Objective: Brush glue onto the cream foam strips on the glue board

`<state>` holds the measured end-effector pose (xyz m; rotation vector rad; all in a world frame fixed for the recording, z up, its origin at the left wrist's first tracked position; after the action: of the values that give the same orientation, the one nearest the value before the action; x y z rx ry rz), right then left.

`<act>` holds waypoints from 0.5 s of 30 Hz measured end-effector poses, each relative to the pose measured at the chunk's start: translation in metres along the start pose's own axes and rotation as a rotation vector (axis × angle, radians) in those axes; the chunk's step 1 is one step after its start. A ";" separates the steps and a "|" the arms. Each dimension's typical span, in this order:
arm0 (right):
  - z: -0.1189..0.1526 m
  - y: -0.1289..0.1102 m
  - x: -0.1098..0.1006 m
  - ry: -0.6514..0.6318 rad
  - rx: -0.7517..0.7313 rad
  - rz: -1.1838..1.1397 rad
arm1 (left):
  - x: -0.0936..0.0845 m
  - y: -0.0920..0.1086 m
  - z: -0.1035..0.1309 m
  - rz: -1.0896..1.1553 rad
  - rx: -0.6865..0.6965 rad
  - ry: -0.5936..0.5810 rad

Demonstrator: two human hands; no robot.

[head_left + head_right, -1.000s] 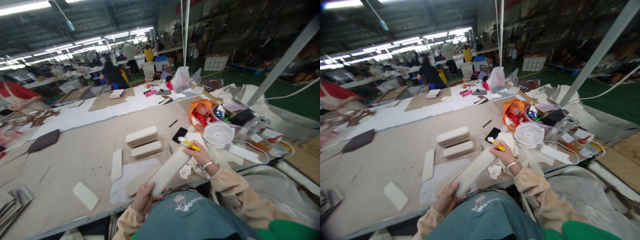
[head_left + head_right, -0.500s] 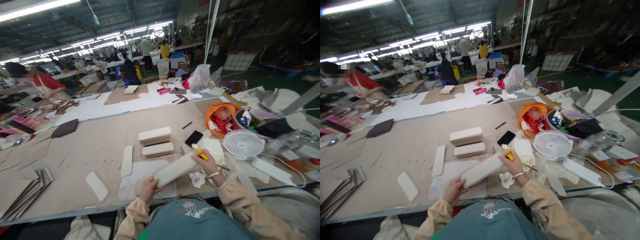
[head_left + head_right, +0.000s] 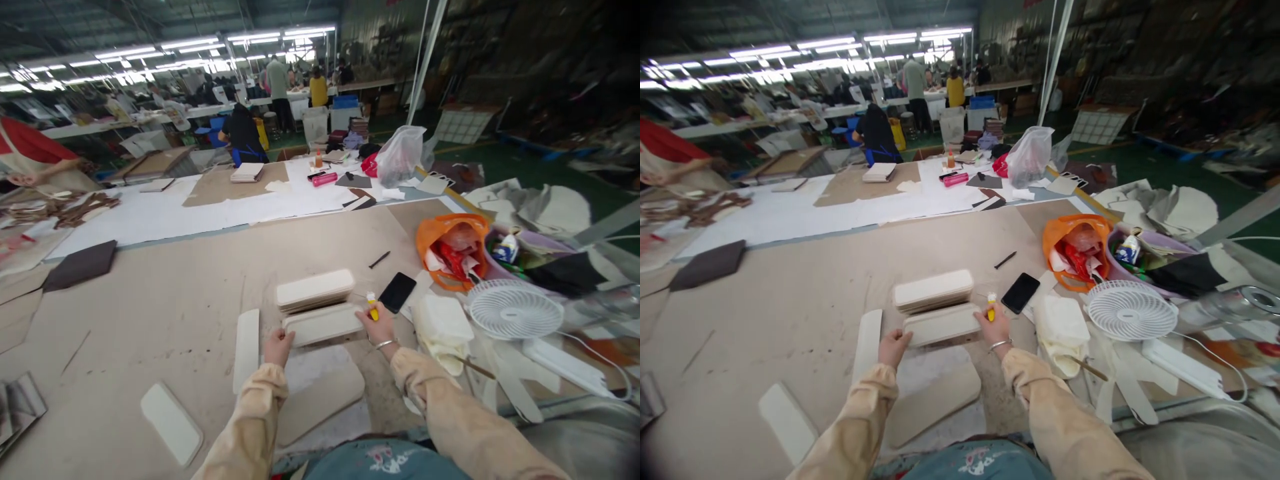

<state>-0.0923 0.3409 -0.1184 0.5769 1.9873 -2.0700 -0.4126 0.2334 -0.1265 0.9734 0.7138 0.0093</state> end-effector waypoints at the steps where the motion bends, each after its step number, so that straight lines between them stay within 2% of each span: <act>1: -0.002 0.002 0.006 0.007 0.014 0.005 | -0.002 0.001 -0.007 -0.045 0.009 0.019; 7: -0.011 0.006 0.028 0.012 0.067 0.042 | -0.004 -0.001 -0.031 -0.216 0.037 0.061; 15: -0.017 0.009 0.032 -0.024 0.040 0.234 | 0.004 -0.005 -0.044 -0.264 0.093 0.052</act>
<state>-0.1153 0.3612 -0.1404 0.7502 1.7738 -1.9684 -0.4360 0.2650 -0.1480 0.9636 0.8925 -0.2323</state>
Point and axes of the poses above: each hand's wrist, its own z-axis away from the middle knuckle, its own x-axis out of the palm, y = z × x, the point moved 8 cm from there along -z, towards the middle knuckle, and after that the axes turned 3 degrees about z, right-handed, at the moved point
